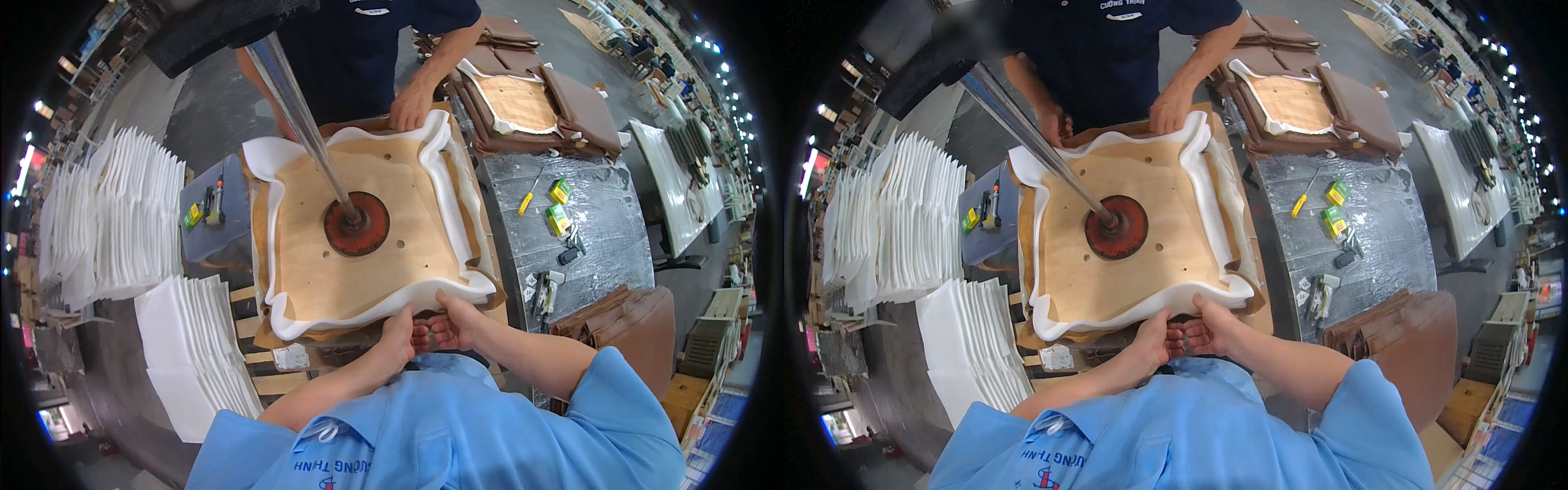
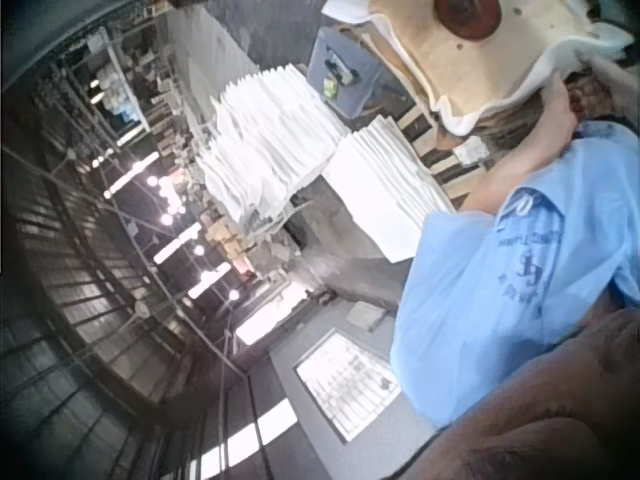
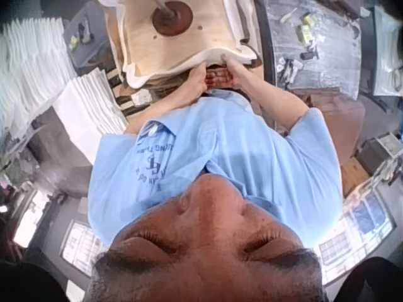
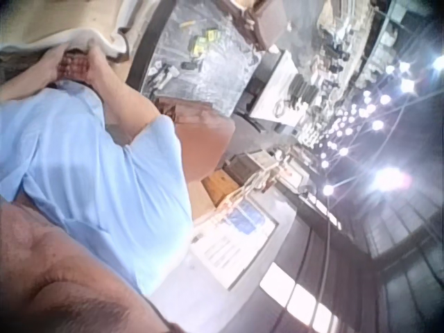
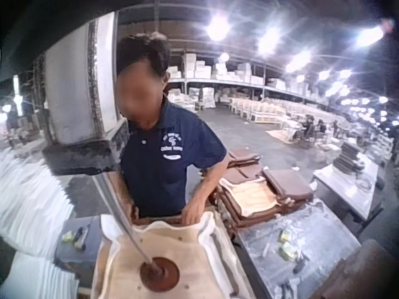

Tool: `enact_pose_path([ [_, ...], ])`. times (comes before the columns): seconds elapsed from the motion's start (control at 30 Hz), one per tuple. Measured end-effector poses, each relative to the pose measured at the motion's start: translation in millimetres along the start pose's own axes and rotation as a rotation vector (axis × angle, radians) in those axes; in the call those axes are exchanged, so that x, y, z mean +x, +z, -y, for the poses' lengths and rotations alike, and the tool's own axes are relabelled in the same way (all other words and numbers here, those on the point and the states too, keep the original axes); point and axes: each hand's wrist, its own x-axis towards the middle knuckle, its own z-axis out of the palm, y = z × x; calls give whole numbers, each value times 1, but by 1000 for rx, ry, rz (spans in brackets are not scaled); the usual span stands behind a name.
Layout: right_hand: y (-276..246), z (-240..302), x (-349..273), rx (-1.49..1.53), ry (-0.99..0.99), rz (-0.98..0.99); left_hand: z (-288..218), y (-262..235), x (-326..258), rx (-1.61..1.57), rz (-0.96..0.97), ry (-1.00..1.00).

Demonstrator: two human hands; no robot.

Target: The person places a brown fabric sheet and a white foam sheet onto a chair seat base, then uses a staple gun to secure the foam and fabric around the edges. The process is repeated for a second seat.

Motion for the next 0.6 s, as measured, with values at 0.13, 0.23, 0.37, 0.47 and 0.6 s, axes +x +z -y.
enact_pose_path([
  [0.13,-4,14,12,-223,-9,33,-10,5,-3,104,-57,-25],
  [0.23,-6,19,14,-362,-101,75,-2,-6,4,124,-5,68],
  [0.37,-19,-3,11,-466,-385,94,25,-16,1,279,31,436],
  [0.47,-24,-16,6,-468,-531,61,36,-18,3,245,42,521],
  [0.6,-28,-30,6,-457,-621,42,46,-16,7,277,63,641],
])
